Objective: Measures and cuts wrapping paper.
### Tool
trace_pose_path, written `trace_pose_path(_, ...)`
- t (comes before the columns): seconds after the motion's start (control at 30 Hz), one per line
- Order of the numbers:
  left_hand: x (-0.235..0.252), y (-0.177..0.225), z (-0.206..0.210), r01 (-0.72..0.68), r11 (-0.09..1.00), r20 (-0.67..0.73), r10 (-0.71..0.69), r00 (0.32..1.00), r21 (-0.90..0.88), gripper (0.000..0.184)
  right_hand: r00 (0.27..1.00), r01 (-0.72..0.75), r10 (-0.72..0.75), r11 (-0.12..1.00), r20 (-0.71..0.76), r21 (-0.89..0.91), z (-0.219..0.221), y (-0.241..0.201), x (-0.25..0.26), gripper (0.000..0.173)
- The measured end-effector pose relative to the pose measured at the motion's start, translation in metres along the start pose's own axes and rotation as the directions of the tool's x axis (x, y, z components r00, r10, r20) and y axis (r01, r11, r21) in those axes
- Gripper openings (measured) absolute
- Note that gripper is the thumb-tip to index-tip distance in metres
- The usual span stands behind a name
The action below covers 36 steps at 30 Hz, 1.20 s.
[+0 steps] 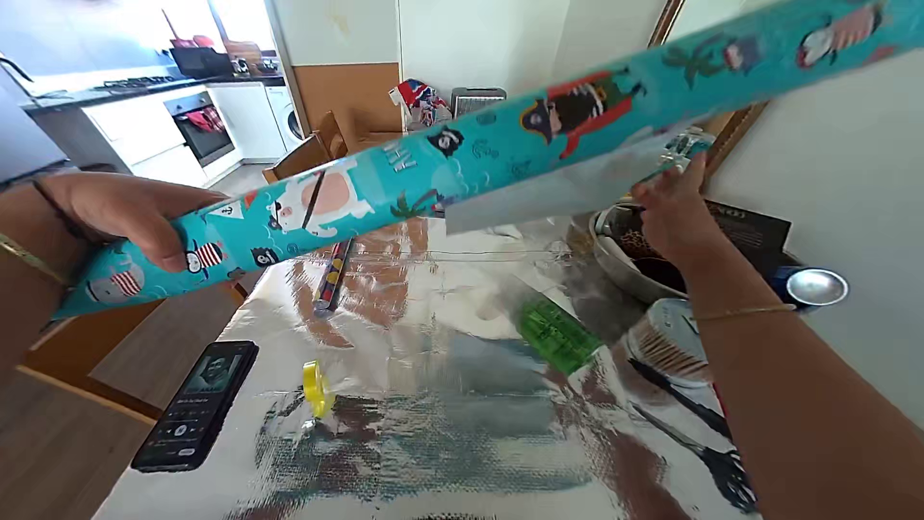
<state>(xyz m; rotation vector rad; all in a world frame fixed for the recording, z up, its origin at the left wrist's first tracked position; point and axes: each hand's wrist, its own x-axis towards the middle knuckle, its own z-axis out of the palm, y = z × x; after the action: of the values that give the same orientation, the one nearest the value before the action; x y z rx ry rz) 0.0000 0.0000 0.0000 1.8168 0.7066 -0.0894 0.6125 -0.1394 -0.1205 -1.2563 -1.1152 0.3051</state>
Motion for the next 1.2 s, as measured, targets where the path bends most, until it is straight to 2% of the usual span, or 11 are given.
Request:
trace_pose_path(0.07,0.004,0.001,-0.005,0.128,0.991,-0.064,-0.125,0.99,0.039,0.063,0.986,0.163,-0.163,0.987,-0.029,0.001,-0.004,0.012,0.018,0.133)
trace_pose_path(0.17,0.013,0.003,-0.015,0.215,0.973,-0.072,-0.209,0.975,0.087,0.065,0.977,0.21,-0.211,0.977,0.023,0.019,-0.005,0.013,0.025,0.089)
trace_pose_path(0.27,0.021,0.002,-0.026,0.172,0.98,-0.007,-0.172,0.985,0.095,0.066,0.985,0.093,-0.09,0.996,0.144,-0.017,-0.003,0.01,0.013,0.042)
trace_pose_path(0.4,0.027,0.002,-0.048,0.009,0.989,0.1,-0.024,0.995,0.151,0.044,0.963,-0.112,0.075,0.985,0.261,0.129,0.003,-0.002,-0.023,0.032)
trace_pose_path(0.53,0.037,0.012,-0.067,0.221,0.961,-0.127,-0.201,0.971,0.167,0.05,0.867,-0.463,0.416,0.876,0.275,0.134,0.012,-0.035,-0.09,0.01)
trace_pose_path(0.73,0.113,-0.006,-0.067,0.387,0.9,-0.121,-0.369,0.921,0.2,0.056,0.738,-0.645,0.652,0.757,0.176,-0.101,0.016,0.005,-0.151,0.038)
trace_pose_path(0.8,0.148,-0.03,-0.073,0.379,0.891,-0.122,-0.359,0.925,0.251,0.05,0.759,-0.632,0.634,0.772,0.148,-0.064,0.019,0.015,-0.157,0.032)
trace_pose_path(0.9,0.191,-0.064,-0.082,0.365,0.831,-0.136,-0.34,0.931,0.42,0.043,0.79,-0.606,0.604,0.796,0.104,-0.014,0.024,0.027,-0.159,0.046)
trace_pose_path(1.07,0.239,-0.072,-0.067,0.324,0.664,-0.103,-0.35,0.931,0.674,0.052,0.812,-0.581,0.584,0.81,0.025,-0.078,0.023,0.035,-0.158,0.041)
trace_pose_path(1.13,0.249,-0.058,-0.053,0.313,0.618,-0.207,-0.24,0.949,0.721,0.06,0.845,-0.525,0.534,0.831,0.0,-0.184,0.02,0.036,-0.159,0.039)
trace_pose_path(1.2,0.262,-0.043,-0.028,0.271,0.592,-0.363,0.039,0.931,0.759,0.056,0.89,-0.432,0.455,0.83,-0.019,-0.352,0.018,0.038,-0.162,0.039)
